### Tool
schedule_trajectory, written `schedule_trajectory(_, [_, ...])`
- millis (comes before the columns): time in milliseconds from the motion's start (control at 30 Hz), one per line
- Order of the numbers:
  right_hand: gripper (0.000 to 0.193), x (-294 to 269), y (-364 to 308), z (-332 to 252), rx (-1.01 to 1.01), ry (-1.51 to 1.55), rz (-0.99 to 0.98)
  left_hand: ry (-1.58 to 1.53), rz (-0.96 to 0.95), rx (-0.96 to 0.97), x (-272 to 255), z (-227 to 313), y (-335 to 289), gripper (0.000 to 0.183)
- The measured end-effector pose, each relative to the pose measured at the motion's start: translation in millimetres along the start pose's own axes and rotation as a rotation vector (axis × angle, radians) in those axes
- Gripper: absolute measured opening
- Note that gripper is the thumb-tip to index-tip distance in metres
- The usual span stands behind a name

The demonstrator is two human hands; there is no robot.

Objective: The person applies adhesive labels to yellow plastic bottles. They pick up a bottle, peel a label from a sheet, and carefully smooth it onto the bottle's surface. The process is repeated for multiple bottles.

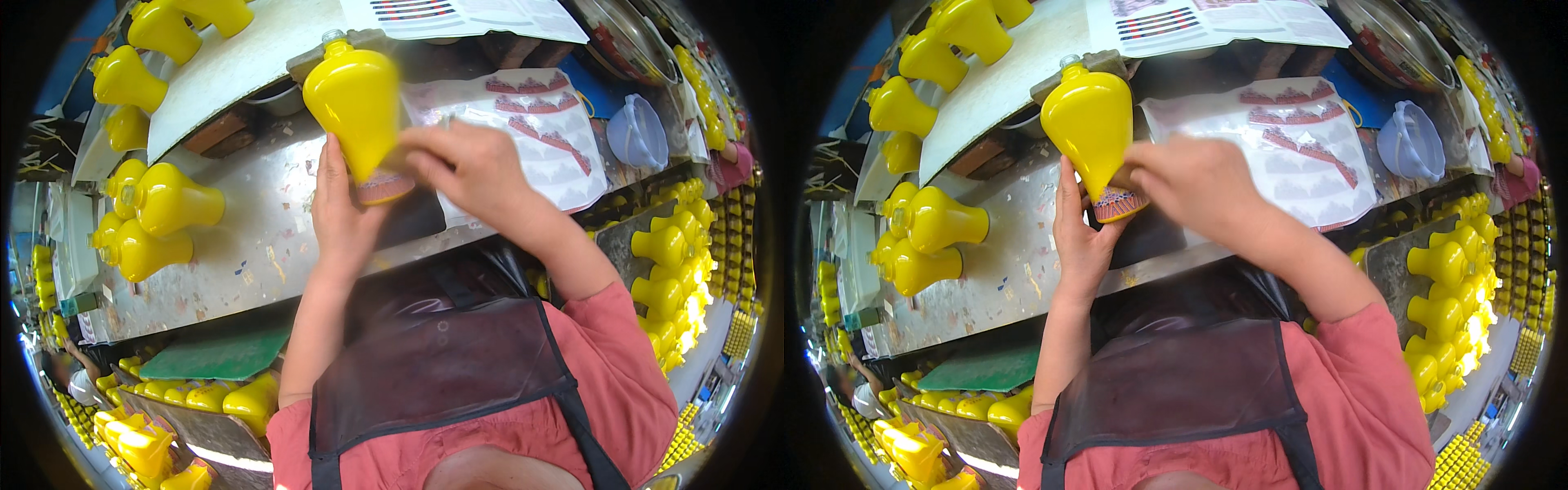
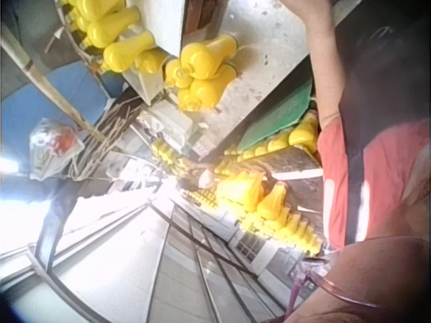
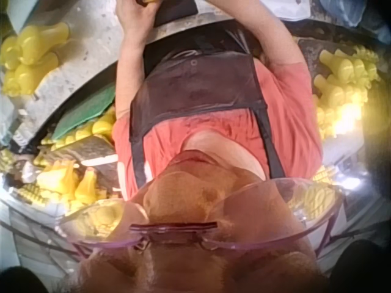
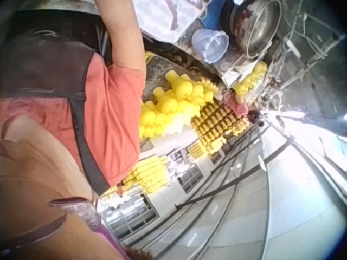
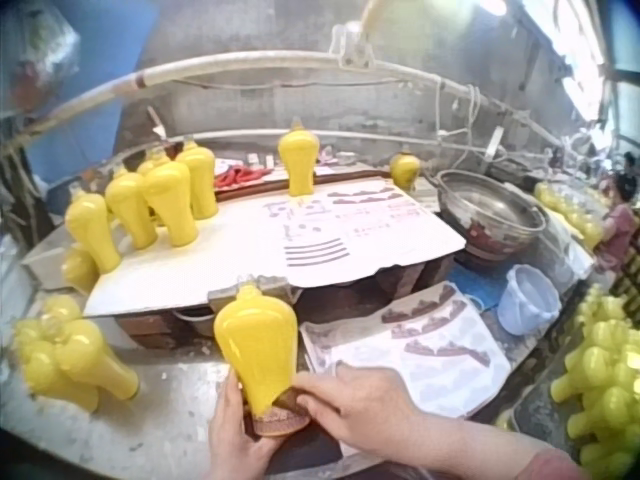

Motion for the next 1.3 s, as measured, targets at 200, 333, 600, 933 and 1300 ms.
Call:
schedule_trajectory(200, [0.021,-3.4,32.8,-9.7,-0.219,-0.13,-0.172,-0.269,-0.088,-0.114,-0.6,-11.3,-2.5,0.099])
schedule_trajectory(333, [0.027,-7.4,46.1,-10.2,-0.262,-0.048,-0.121,-0.525,-0.163,-0.23,-3.0,-14.6,-3.9,0.094])
schedule_trajectory(600, [0.02,-10.7,49.7,-13.1,-0.221,0.069,-0.084,-0.866,-0.184,-0.23,-16.4,-2.3,-5.4,0.094])
schedule_trajectory(933, [0.027,-6.0,37.9,-2.5,-0.178,0.342,-0.089,-1.15,-0.117,-0.379,-15.9,-1.0,-9.9,0.089])
schedule_trajectory(1300, [0.036,11.7,-11.1,-28.7,-0.315,0.118,0.23,-0.765,-0.057,-0.374,-17.7,-2.9,-12.9,0.089])
Point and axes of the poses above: each hand's wrist, its own y-axis towards the middle knuckle, its own x-axis out of the palm, z = x × y, the point moved 4 cm from there along y, towards the middle knuckle, and after that the axes turned 12 degrees about y, right-handed, at the moved point
